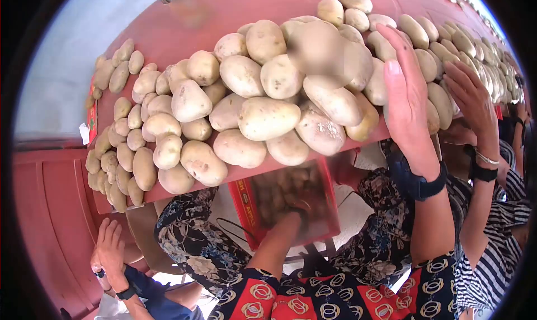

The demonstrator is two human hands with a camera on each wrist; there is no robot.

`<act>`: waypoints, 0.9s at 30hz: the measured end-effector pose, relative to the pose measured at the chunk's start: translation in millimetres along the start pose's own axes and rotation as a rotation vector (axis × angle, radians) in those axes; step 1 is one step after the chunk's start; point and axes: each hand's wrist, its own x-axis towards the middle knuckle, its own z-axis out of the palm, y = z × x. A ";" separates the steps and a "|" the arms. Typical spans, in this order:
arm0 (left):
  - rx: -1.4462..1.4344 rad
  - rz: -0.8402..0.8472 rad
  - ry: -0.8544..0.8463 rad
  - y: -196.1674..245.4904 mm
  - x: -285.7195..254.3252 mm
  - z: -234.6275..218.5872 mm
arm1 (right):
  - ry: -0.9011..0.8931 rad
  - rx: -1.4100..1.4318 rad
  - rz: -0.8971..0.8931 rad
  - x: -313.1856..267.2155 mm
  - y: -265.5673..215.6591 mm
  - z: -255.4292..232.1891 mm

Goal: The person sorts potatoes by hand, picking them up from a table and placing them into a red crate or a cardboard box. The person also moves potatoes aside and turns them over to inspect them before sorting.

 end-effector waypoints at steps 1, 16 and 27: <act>0.063 -0.050 -0.063 30.6 -0.8 28.6 | -0.007 -0.008 0.015 -0.2 -1.0 0.0; 1.158 -0.210 -0.698 -225.0 141.2 408.3 | -0.089 -0.084 0.072 3.5 -19.8 6.0; 0.133 0.310 -0.286 -50.7 79.7 377.3 | -0.244 -0.156 0.065 1.1 -17.5 19.6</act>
